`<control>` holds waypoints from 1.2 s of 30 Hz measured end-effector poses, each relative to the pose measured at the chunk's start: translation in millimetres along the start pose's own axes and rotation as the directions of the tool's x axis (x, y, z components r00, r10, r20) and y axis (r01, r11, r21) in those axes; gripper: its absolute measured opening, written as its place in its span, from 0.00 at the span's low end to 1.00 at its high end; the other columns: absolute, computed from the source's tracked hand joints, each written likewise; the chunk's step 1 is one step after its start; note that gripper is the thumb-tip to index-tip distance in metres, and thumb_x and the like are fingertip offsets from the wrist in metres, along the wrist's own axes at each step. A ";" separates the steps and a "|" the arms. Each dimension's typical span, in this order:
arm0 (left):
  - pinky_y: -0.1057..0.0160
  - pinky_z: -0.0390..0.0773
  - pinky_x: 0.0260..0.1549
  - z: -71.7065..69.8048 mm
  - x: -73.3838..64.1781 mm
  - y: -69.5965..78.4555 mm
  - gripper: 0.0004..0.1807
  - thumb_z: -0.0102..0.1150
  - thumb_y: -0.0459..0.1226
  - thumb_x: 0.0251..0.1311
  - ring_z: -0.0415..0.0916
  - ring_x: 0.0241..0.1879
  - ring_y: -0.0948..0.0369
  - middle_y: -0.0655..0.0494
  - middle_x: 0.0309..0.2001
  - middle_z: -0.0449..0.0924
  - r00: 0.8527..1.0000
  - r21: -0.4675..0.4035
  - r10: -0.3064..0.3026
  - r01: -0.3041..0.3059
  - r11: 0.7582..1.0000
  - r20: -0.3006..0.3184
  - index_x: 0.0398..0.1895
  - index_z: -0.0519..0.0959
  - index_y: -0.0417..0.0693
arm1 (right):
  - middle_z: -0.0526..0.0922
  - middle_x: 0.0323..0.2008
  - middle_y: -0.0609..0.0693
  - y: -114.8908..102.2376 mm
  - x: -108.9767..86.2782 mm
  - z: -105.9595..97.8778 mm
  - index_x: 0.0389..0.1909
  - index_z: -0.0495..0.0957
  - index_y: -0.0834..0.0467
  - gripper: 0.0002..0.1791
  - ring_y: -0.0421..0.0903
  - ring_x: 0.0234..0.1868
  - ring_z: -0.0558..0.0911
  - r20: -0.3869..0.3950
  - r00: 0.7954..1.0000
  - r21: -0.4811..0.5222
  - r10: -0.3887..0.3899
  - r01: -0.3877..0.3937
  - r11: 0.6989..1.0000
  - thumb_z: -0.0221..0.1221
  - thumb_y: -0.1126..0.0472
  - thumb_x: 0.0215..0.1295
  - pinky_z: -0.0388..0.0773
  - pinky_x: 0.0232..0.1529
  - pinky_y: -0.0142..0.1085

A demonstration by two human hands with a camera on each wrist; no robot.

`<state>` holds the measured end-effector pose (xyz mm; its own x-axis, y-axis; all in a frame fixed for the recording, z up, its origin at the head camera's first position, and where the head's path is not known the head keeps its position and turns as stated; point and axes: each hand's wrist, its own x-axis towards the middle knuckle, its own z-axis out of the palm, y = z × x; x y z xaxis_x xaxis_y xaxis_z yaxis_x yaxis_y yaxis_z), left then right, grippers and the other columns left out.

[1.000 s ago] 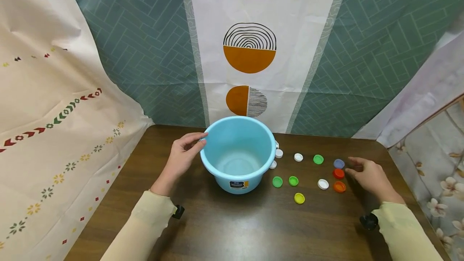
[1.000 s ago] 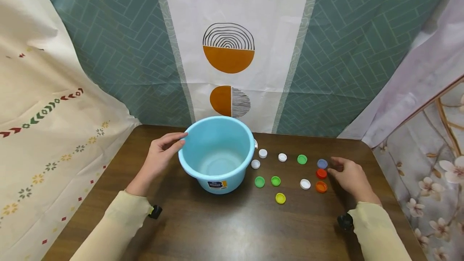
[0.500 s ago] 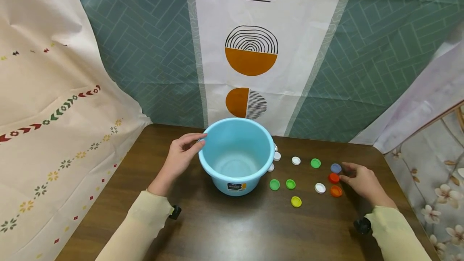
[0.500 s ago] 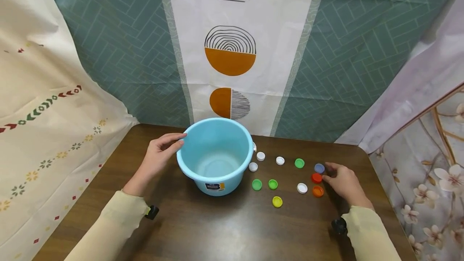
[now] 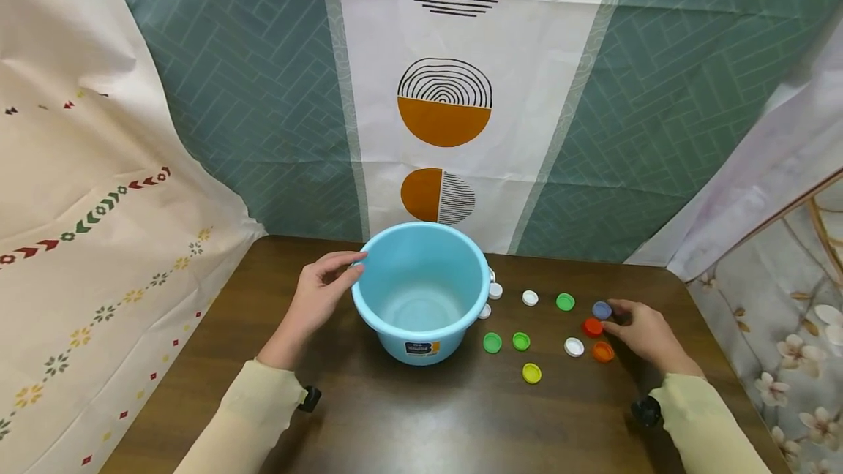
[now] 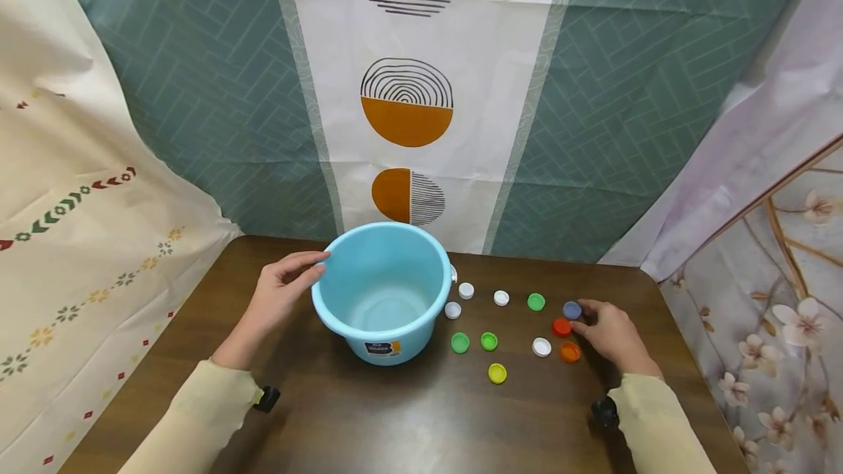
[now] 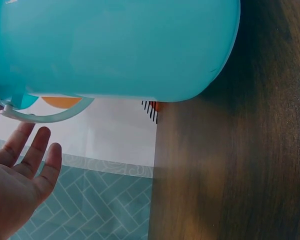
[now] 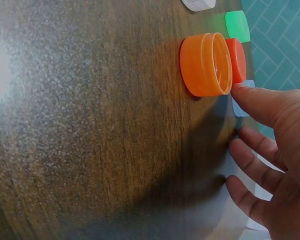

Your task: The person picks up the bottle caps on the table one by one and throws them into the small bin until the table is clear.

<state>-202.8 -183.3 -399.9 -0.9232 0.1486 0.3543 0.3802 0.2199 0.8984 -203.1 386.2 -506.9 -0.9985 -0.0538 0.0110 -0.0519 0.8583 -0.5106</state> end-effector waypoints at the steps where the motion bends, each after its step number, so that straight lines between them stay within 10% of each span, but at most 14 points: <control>1: 0.65 0.80 0.39 0.2 -0.3 -0.1 0.15 0.61 0.32 0.65 0.76 0.48 0.55 0.40 0.53 0.79 1.000 0.000 -0.004 0.004 1.000 -0.002 0.52 0.81 0.33 | 0.80 0.50 0.69 -0.5 0.0 0.4 0.57 0.74 0.72 0.33 0.64 0.49 0.79 0.004 1.000 0.002 0.005 -0.005 1.000 0.68 0.52 0.60 0.72 0.51 0.61; 36: 0.68 0.79 0.39 0.4 1.8 -0.5 0.16 0.60 0.30 0.65 0.77 0.47 0.58 0.36 0.53 0.78 1.000 -0.020 0.019 -0.019 1.000 0.010 0.53 0.80 0.30 | 0.75 0.53 0.71 -3.8 1.7 2.5 0.57 0.74 0.70 0.31 0.66 0.50 0.74 0.031 0.990 0.001 0.134 -0.134 0.991 0.66 0.51 0.63 0.69 0.52 0.64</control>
<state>-204.5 -182.7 -399.8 -0.9152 0.1622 0.3688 0.3963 0.1978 0.8966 -204.6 381.6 -507.1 -0.9954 0.0459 -0.0847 0.0827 0.8574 -0.5080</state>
